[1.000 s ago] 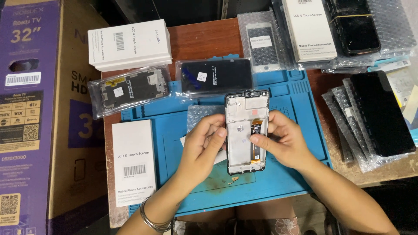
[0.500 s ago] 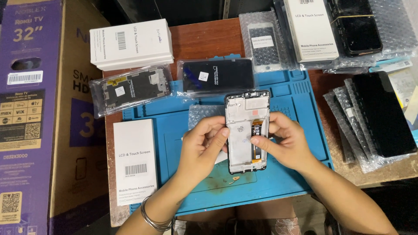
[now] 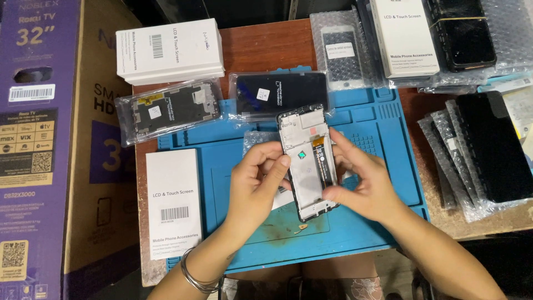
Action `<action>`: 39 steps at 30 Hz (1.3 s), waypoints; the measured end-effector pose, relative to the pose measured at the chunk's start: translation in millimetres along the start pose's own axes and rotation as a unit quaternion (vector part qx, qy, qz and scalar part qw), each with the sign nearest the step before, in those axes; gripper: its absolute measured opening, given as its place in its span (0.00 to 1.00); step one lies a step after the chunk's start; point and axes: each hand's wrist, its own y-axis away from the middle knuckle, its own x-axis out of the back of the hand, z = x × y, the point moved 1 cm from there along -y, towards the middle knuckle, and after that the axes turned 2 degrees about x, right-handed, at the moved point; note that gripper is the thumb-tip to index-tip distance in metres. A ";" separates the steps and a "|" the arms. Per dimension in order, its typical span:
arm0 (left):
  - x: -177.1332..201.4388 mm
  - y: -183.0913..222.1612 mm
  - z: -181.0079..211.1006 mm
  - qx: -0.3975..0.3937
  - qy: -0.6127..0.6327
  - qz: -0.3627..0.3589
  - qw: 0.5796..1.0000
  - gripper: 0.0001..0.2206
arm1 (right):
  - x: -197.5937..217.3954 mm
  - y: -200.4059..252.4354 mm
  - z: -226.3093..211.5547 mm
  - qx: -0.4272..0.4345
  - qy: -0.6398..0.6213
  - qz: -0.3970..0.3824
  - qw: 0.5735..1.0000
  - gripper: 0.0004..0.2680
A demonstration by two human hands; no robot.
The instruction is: Unboxing and inspecting replacement mobile phone LCD and touch screens at a repair bench.
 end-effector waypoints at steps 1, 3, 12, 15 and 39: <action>0.0 1.1 -1.4 0.000 0.000 0.000 1.000 0.09 | 0.9 4.6 6.2 0.000 0.000 0.000 1.000 0.32; 0.1 2.6 -4.8 0.017 0.029 0.001 0.999 0.10 | 2.5 13.2 19.5 -0.014 0.039 -0.027 0.999 0.40; -2.0 11.2 -11.9 0.062 0.092 -0.038 0.993 0.12 | -5.7 15.9 11.6 -0.047 -0.014 -0.073 0.996 0.42; -1.5 11.9 -16.4 0.056 0.093 -0.045 0.993 0.12 | -7.3 8.3 1.1 -0.056 -0.033 -0.081 0.995 0.44; 4.4 -0.2 11.0 -0.228 -0.561 -0.263 0.751 0.56 | 28.3 -3.9 -23.3 -0.171 -0.458 -0.228 0.842 0.37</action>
